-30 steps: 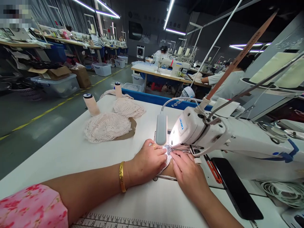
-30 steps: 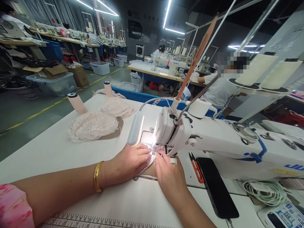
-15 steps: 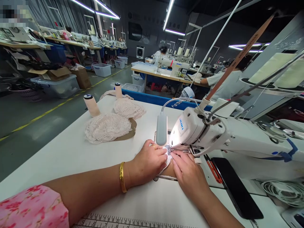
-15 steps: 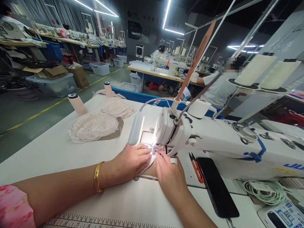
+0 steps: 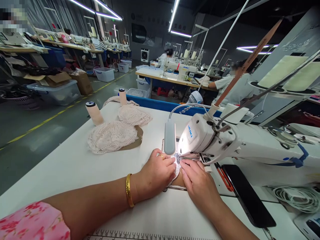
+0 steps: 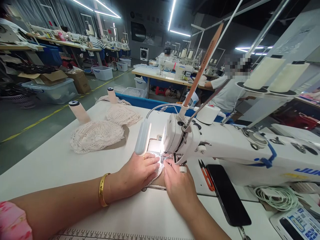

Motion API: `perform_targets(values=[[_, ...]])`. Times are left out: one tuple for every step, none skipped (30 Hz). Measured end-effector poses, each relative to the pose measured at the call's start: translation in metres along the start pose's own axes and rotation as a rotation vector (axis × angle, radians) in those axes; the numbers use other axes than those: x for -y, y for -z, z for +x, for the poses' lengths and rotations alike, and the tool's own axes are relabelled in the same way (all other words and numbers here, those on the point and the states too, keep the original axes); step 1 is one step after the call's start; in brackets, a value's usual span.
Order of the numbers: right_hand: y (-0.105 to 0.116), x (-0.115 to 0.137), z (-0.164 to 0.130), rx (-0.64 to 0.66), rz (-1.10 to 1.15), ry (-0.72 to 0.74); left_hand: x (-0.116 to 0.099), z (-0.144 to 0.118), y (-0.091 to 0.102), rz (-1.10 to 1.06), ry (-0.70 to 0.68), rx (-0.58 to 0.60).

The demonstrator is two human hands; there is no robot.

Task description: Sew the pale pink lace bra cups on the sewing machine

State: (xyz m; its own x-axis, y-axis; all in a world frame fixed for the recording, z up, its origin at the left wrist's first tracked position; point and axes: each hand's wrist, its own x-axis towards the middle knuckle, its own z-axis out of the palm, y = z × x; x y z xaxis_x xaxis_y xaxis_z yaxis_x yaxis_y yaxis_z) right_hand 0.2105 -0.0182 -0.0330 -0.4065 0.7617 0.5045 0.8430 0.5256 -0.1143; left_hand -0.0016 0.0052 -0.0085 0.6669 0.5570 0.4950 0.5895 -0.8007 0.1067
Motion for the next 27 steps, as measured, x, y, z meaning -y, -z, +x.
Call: perform_targets(values=[[0.0003, -0.0001, 0.0002, 0.000, -0.003, -0.002, 0.0000, -0.0003, -0.0009, 0.004, -0.002, -0.003], [0.0005, -0.0002, 0.0003, 0.003, -0.006, -0.008, 0.0001, -0.0006, -0.0019, 0.007, -0.004, -0.004], [0.0008, -0.0003, 0.0006, 0.006, -0.009, -0.013, 0.0002, -0.0010, -0.0028, 0.011, -0.004, -0.008], [0.0011, -0.0003, 0.0008, 0.009, -0.012, -0.017, 0.0003, -0.0014, -0.0036, 0.013, -0.002, -0.011], [0.0014, -0.0003, 0.0011, 0.013, -0.013, -0.021, 0.0003, -0.0018, -0.0042, 0.014, 0.000, -0.014], [0.0017, -0.0003, 0.0015, 0.015, -0.013, -0.024, 0.0001, -0.0021, -0.0045, 0.013, 0.002, -0.014], [0.0020, -0.0002, 0.0018, 0.015, -0.014, -0.024, -0.0002, -0.0022, -0.0044, 0.011, 0.004, -0.012], [0.0022, -0.0001, 0.0021, 0.013, -0.015, -0.023, -0.0007, -0.0020, -0.0040, 0.008, 0.008, -0.008], [0.0023, 0.0000, 0.0024, 0.010, -0.017, -0.024, -0.0012, -0.0017, -0.0034, 0.005, 0.010, -0.001], [0.0023, 0.0000, 0.0026, 0.006, -0.020, -0.024, -0.0018, -0.0012, -0.0027, 0.004, 0.013, 0.007], [0.0022, 0.0000, 0.0028, 0.000, -0.023, -0.022, -0.0022, -0.0006, -0.0020, 0.004, 0.017, 0.014], [0.0022, 0.0000, 0.0030, -0.004, -0.027, -0.021, -0.0026, -0.0001, -0.0014, 0.004, 0.024, 0.020], [0.0021, -0.0001, 0.0031, -0.005, -0.027, -0.020, -0.0027, 0.0003, -0.0010, 0.004, 0.029, 0.024], [0.0021, -0.0002, 0.0033, -0.001, -0.026, -0.022, -0.0028, 0.0005, -0.0008, 0.003, 0.033, 0.026], [0.0021, -0.0003, 0.0034, 0.004, -0.025, -0.024, -0.0026, 0.0005, -0.0008, 0.000, 0.036, 0.024], [0.0021, -0.0004, 0.0035, 0.009, -0.025, -0.026, -0.0024, 0.0003, -0.0010, -0.005, 0.036, 0.021], [0.0021, -0.0005, 0.0035, 0.013, -0.026, -0.028, -0.0021, 0.0000, -0.0013, -0.011, 0.034, 0.019], [0.0021, -0.0006, 0.0034, 0.017, -0.029, -0.028, -0.0019, -0.0003, -0.0016, -0.017, 0.032, 0.018], [0.0019, -0.0008, 0.0032, 0.020, -0.034, -0.028, -0.0017, -0.0006, -0.0020, -0.020, 0.032, 0.017], [0.0016, -0.0010, 0.0029, 0.022, -0.039, -0.027, -0.0016, -0.0007, -0.0023, -0.020, 0.033, 0.015], [0.0013, -0.0012, 0.0025, 0.026, -0.043, -0.026, -0.0015, -0.0007, -0.0026, -0.019, 0.032, 0.012], [0.0008, -0.0015, 0.0020, 0.032, -0.045, -0.026, -0.0014, -0.0005, -0.0028, -0.017, 0.031, 0.008], [0.0003, -0.0018, 0.0016, 0.037, -0.045, -0.030, -0.0014, -0.0003, -0.0030, -0.014, 0.029, 0.005], [-0.0001, -0.0021, 0.0012, 0.043, -0.043, -0.035, -0.0013, 0.0000, -0.0032, -0.011, 0.027, 0.002], [-0.0006, -0.0025, 0.0008, 0.049, -0.039, -0.043, -0.0013, 0.0004, -0.0033, -0.009, 0.025, 0.000], [-0.0010, -0.0029, 0.0006, 0.056, -0.035, -0.050, -0.0012, 0.0007, -0.0035, -0.007, 0.025, 0.001], [-0.0013, -0.0032, 0.0005, 0.061, -0.032, -0.056, -0.0012, 0.0009, -0.0037, -0.004, 0.025, 0.002]])
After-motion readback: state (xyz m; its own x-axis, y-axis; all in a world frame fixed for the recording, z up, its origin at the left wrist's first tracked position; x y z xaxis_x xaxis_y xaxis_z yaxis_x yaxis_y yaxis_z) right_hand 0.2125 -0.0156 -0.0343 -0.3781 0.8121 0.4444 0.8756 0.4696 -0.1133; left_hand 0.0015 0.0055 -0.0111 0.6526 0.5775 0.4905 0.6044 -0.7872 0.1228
